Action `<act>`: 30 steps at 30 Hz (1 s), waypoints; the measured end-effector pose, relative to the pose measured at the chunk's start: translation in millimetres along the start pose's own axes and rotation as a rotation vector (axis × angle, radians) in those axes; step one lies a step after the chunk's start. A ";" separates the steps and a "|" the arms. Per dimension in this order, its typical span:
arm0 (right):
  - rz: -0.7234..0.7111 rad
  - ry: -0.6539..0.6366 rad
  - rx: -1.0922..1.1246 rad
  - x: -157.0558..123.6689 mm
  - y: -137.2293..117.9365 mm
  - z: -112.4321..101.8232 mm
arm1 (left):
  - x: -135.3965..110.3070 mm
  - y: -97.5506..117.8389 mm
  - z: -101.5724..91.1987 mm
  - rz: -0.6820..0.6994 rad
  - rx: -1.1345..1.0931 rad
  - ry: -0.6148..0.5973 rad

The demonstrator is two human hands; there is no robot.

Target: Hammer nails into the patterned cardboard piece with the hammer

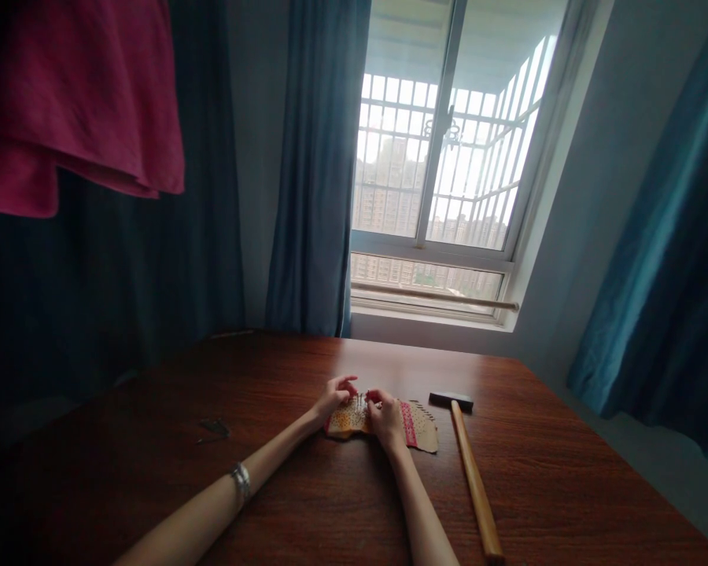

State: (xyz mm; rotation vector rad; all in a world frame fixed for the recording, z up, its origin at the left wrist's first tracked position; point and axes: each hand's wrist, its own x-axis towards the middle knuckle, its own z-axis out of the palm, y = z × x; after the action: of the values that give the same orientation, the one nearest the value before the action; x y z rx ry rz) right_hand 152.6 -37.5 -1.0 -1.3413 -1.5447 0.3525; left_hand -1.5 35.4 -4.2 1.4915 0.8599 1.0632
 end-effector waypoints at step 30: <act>-0.054 -0.038 -0.236 -5.6 -10.4 -1.7 | -14.3 10.2 7.9 0.171 0.317 -0.116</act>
State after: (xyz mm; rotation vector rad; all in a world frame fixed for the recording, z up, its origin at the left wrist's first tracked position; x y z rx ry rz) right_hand 147.4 -46.4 4.9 -1.4774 -1.6917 0.1663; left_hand 0.8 17.7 3.1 1.9020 0.8588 0.9839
